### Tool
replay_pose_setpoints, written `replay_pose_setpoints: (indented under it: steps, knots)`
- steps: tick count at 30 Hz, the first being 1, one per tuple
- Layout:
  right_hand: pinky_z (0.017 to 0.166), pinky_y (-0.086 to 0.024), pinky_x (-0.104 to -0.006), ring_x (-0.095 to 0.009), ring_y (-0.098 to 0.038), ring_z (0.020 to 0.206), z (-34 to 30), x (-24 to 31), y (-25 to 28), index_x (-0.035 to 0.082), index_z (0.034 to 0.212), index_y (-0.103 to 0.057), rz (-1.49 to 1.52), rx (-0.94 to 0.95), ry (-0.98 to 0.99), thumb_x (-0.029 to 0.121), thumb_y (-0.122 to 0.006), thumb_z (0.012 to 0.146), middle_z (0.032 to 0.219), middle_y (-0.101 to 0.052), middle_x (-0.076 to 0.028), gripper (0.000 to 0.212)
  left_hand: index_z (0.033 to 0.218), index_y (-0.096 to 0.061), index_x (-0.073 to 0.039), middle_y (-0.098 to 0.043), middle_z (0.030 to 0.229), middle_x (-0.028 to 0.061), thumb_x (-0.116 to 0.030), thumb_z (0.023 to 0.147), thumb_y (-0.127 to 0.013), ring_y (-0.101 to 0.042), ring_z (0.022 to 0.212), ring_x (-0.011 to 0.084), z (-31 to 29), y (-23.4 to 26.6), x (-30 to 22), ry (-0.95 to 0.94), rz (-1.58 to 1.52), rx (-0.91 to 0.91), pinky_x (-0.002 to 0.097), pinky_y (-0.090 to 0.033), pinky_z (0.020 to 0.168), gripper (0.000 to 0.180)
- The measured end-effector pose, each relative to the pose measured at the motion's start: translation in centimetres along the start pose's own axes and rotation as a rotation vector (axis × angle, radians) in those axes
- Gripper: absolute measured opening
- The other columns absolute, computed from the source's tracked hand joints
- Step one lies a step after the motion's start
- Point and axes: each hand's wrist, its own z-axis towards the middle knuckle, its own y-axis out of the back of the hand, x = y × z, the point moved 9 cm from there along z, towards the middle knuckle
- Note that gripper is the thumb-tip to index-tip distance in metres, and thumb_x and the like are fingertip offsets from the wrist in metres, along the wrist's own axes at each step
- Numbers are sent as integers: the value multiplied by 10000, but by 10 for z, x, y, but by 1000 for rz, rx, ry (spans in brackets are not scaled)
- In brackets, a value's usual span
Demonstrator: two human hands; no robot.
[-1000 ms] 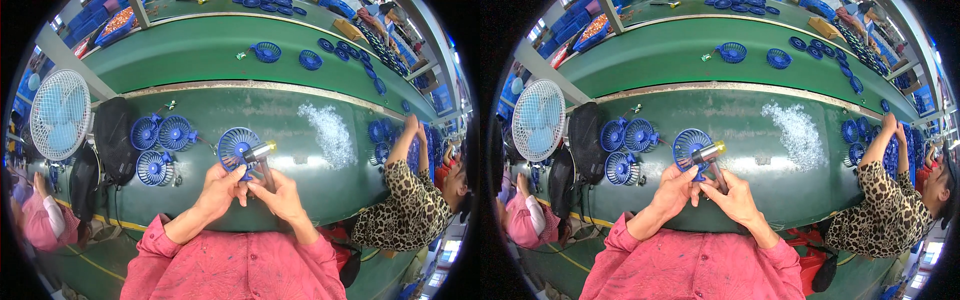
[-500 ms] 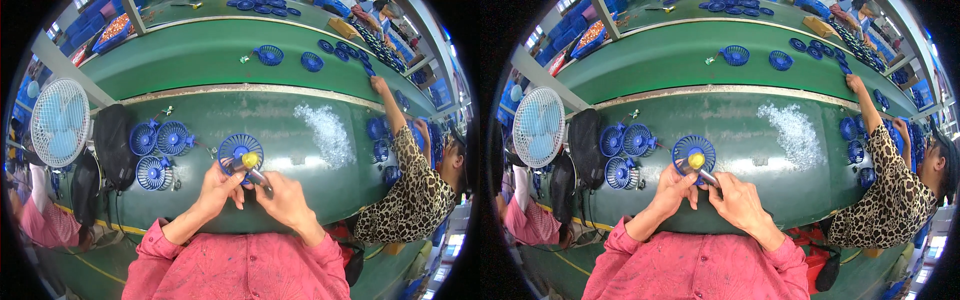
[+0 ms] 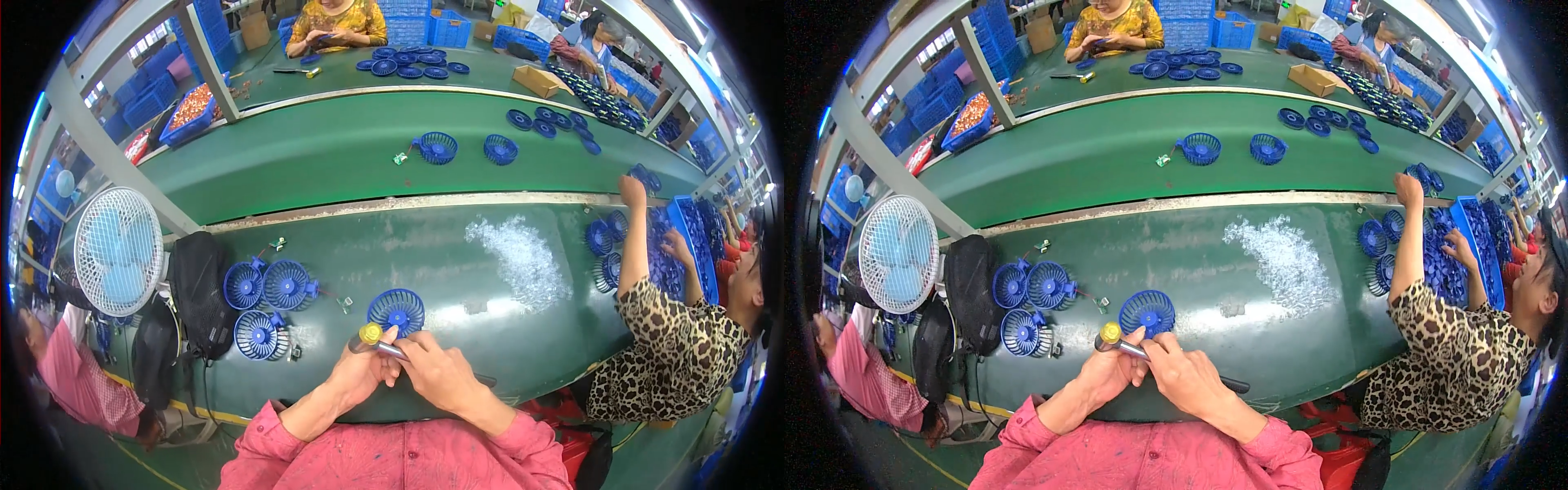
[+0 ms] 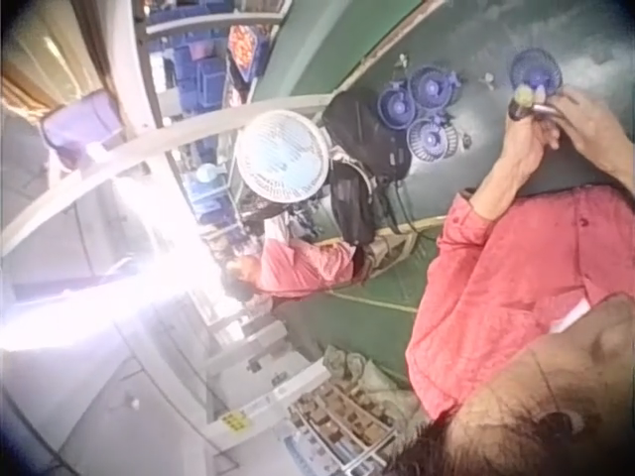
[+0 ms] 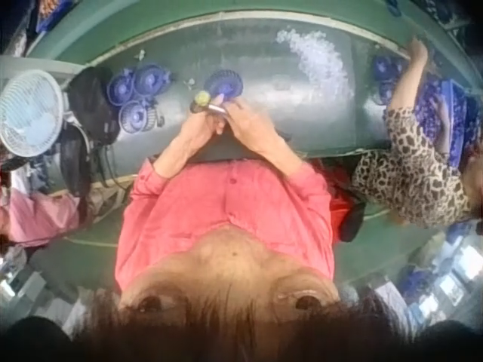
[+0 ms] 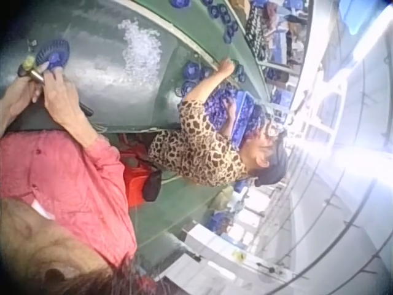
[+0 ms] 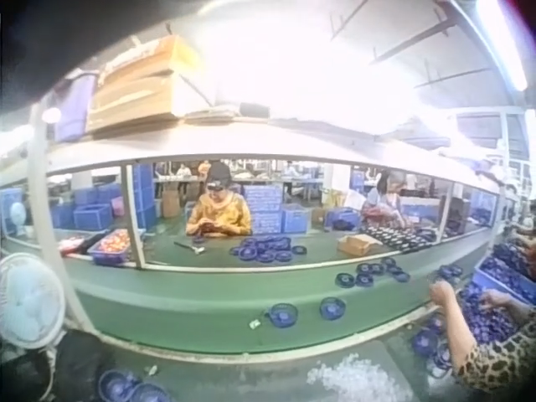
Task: The person assembles mini fan parts by picking up fan guards from the conveyor, fitting components together, and tapping them into place with a small mallet.
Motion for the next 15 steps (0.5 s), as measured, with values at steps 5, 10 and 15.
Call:
replay_pose_setpoints:
  steps: [5, 10, 15]
  knots:
    - [579, -533, -395, -313, -650, 697, -1, -6, 8, 43, 1054, -647, 28, -128, 55, 68, -685, 828, 955, -623, -120, 230, 1027, -594, -11, -679, 888, 141, -385, 971, -571, -651, 648, 184, -9, -12, -2, 39, 40, 83, 292, -534, 513, 379]
    - [461, -421, -268, -107, -535, 528, 3, -51, 33, -16, 877, -670, 535, -286, -334, 91, -734, 852, 697, -621, -40, 127, 1112, -556, 16, -683, 981, 194, -235, 1002, -527, -656, 694, 187, -26, -9, -17, -214, 413, 117, 315, -570, 576, 275]
    - [359, -290, -236, -44, -454, 421, 0, -98, -2, -17, 873, -675, 951, -172, -692, 151, -718, 887, 586, -569, -11, 175, 1079, -631, -45, -615, 1037, 101, -125, 802, -744, -620, 831, 237, -66, -55, -50, -1068, 1346, -67, 344, -498, 732, 309]
